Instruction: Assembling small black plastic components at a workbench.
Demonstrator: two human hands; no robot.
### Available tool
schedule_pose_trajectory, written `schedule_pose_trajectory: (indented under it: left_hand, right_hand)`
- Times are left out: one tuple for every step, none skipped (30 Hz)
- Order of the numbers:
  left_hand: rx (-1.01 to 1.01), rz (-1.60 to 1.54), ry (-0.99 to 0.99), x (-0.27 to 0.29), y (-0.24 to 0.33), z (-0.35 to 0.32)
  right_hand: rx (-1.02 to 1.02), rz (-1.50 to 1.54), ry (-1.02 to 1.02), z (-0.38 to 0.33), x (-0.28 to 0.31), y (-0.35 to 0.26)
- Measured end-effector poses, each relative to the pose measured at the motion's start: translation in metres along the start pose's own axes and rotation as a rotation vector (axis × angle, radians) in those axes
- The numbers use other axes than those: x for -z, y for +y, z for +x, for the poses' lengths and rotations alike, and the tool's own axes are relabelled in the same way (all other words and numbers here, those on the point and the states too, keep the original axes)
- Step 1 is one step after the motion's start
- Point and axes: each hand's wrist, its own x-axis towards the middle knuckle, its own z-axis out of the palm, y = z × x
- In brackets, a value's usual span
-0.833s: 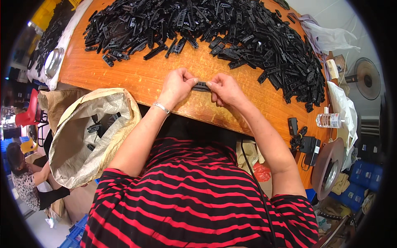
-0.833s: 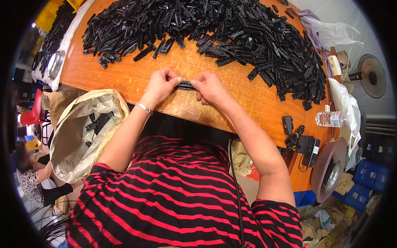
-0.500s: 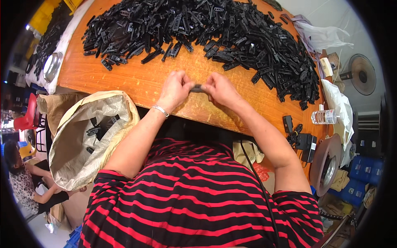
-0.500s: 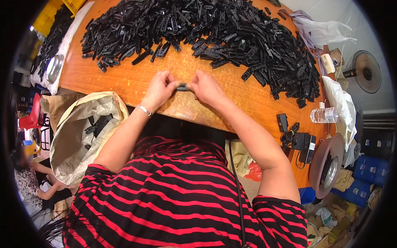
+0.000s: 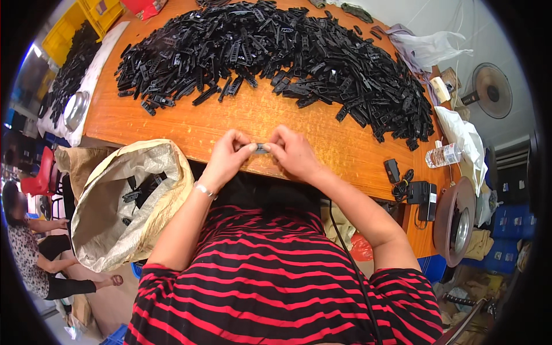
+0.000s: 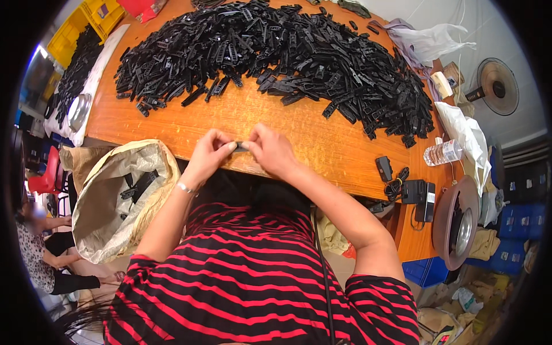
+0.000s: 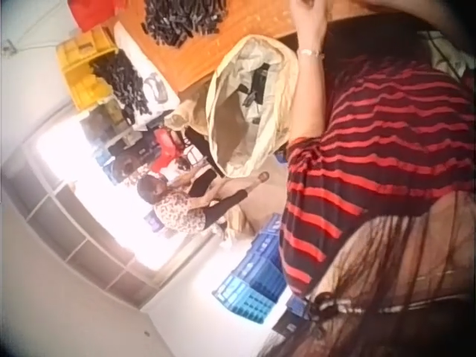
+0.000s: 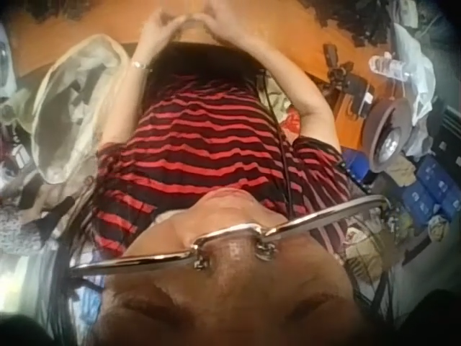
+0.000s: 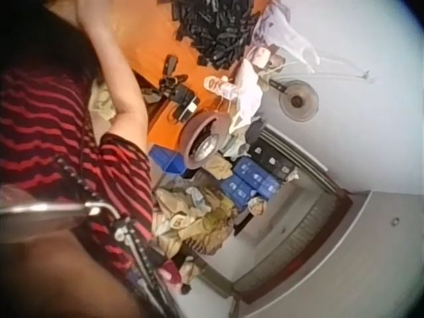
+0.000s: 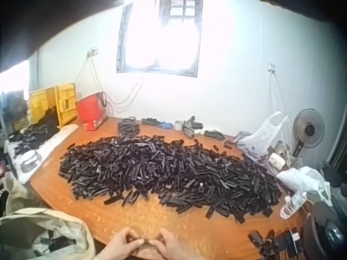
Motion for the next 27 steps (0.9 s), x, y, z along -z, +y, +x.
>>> schedule_pose_trajectory:
  left_hand:
    - [0.000,0.001,-0.008,0.003,0.002,-0.008]
    - [-0.042,-0.038,-0.003,0.007,0.002,-0.014]
    - [-0.085,-0.077,0.004,0.013,0.004,-0.021]
    - [-0.132,0.012,0.021,0.026,0.007,-0.029]
    - [-0.177,0.100,0.043,0.043,0.011,-0.040]
    - [-0.198,0.104,0.089,0.057,0.023,-0.054]
    - [-0.079,0.125,0.155,0.075,0.036,-0.069]
    - [-0.163,0.187,0.210,0.090,0.051,-0.083]
    - [-0.183,0.261,0.308,0.113,0.048,-0.097]
    - [-0.152,0.416,0.368,0.135,0.049,-0.113]
    - [-0.161,0.605,0.399,0.145,0.054,-0.126]
    - [-0.086,0.798,0.455,0.160,0.049,-0.140]
    - [-0.083,1.010,0.459,0.170,0.046,-0.149]
    - [-0.078,1.223,0.459,0.175,0.043,-0.153]
    - [-0.114,1.286,0.479,0.173,0.039,-0.154]
    - [-0.144,1.345,0.511,0.167,0.037,-0.155]
    - [-0.248,1.262,0.574,0.160,0.034,-0.148]
    - [-0.266,1.086,0.594,0.148,0.039,-0.138]
    - [-0.277,1.020,0.580,0.136,0.046,-0.125]
    - [-0.366,0.967,0.574,0.121,0.057,-0.109]
    - [-0.476,0.942,0.535,0.112,0.059,-0.090]
    - [-0.571,0.913,0.472,0.106,0.059,-0.070]
    - [-0.573,0.891,0.417,0.098,0.060,-0.050]
    - [-0.565,0.879,0.403,0.087,0.062,-0.032]
    - [-0.634,0.949,0.385,0.082,0.058,-0.009]
    - [-0.610,0.959,0.382,0.076,0.053,0.012]
    - [-0.585,0.968,0.374,0.069,0.047,0.033]
  right_hand:
    - [0.039,0.056,-0.018,-0.003,-0.002,-0.004]
    - [0.079,0.115,-0.039,-0.003,-0.002,-0.009]
    - [0.010,0.249,-0.146,-0.002,0.001,-0.016]
    - [0.005,0.250,-0.141,0.001,0.005,-0.017]
    - [0.100,0.185,-0.124,0.005,0.010,-0.015]
    - [0.191,0.116,-0.105,0.009,0.016,-0.010]
    - [0.138,0.007,-0.025,0.016,0.025,-0.004]
    - [0.165,-0.151,0.096,0.025,0.035,0.009]
    - [0.198,-0.305,0.213,0.035,0.045,0.022]
    - [0.210,-0.366,0.281,0.044,0.054,0.029]
    - [0.223,-0.426,0.350,0.054,0.062,0.034]
    - [0.167,-0.482,0.356,0.062,0.066,0.033]
    - [0.185,-0.511,0.363,0.070,0.069,0.036]
    - [0.203,-0.540,0.372,0.077,0.069,0.039]
    - [0.210,-0.533,0.369,0.081,0.069,0.043]
    - [0.203,-0.604,0.330,0.089,0.063,0.044]
    - [0.193,-0.672,0.294,0.095,0.059,0.044]
    - [0.209,-0.666,0.289,0.099,0.057,0.044]
    - [0.197,-0.682,0.260,0.102,0.056,0.045]
    - [0.183,-0.700,0.230,0.104,0.056,0.046]
    - [0.208,-0.698,0.231,0.104,0.057,0.046]
    - [0.217,-0.692,0.228,0.104,0.057,0.044]
    - [0.217,-0.620,0.262,0.104,0.056,0.043]
    - [0.223,-0.544,0.292,0.105,0.055,0.041]
    - [0.228,-0.525,0.309,0.102,0.053,0.031]
    - [0.237,-0.526,0.307,0.099,0.051,0.025]
    - [0.259,-0.434,0.315,0.094,0.047,0.021]
